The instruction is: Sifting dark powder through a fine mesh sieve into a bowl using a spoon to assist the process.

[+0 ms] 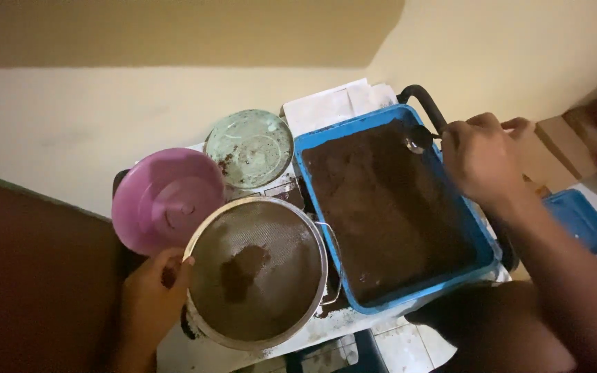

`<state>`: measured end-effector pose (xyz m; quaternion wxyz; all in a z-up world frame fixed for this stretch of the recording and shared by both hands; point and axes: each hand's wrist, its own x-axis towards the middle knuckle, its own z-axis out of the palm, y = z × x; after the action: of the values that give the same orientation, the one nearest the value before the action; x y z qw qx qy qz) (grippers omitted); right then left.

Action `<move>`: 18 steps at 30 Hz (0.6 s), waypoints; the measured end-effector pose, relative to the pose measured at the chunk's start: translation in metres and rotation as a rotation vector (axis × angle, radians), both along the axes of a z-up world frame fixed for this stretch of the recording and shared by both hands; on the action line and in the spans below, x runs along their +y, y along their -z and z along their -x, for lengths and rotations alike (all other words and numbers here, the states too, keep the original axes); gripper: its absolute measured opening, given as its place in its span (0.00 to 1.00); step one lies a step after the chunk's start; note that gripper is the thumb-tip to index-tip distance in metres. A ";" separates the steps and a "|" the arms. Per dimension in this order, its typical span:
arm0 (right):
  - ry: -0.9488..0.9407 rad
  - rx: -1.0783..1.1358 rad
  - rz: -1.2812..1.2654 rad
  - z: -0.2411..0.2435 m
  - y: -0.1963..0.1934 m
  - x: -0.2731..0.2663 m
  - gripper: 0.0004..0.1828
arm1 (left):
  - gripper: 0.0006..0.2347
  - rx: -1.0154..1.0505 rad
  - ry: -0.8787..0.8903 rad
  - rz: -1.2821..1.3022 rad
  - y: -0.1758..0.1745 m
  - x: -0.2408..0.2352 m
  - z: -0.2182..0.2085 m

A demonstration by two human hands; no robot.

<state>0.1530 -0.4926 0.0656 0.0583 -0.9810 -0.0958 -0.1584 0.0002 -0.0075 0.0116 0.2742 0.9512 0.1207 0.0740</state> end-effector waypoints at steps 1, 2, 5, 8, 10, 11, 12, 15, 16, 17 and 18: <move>0.029 0.019 0.005 0.000 0.000 0.001 0.22 | 0.05 -0.006 -0.006 0.013 0.001 0.000 0.000; 0.058 0.038 0.010 -0.001 -0.001 0.003 0.23 | 0.06 -0.012 -0.012 0.025 0.002 0.001 0.000; 0.055 0.061 0.033 -0.003 0.001 0.006 0.24 | 0.07 -0.010 0.026 -0.015 0.014 0.011 -0.001; 0.050 0.038 0.056 -0.004 0.009 0.006 0.23 | 0.06 0.003 0.020 0.021 -0.001 0.002 0.001; 0.044 0.064 0.044 -0.003 0.006 0.008 0.21 | 0.07 0.002 0.016 -0.005 0.004 0.004 0.002; 0.040 0.087 0.031 -0.003 0.004 0.010 0.21 | 0.08 -0.003 0.014 -0.031 0.005 0.005 0.001; 0.039 0.087 0.031 -0.002 0.005 0.009 0.21 | 0.08 -0.003 0.013 -0.031 0.007 0.006 0.001; -0.024 0.045 0.011 -0.003 0.008 0.004 0.22 | 0.06 -0.030 0.034 -0.014 0.008 0.008 0.000; -0.010 0.085 -0.010 -0.005 0.010 0.002 0.21 | 0.05 -0.044 0.061 -0.018 0.008 0.008 0.000; 0.004 0.125 -0.032 -0.007 0.011 -0.001 0.22 | 0.05 -0.057 0.088 -0.022 0.007 0.008 0.000; 0.002 0.125 -0.032 -0.005 0.006 0.003 0.22 | 0.05 -0.057 0.086 -0.021 0.005 0.006 0.001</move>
<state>0.1578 -0.4895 0.0594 0.0797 -0.9880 -0.0885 -0.0982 -0.0007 -0.0017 0.0069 0.2702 0.9559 0.0712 0.0904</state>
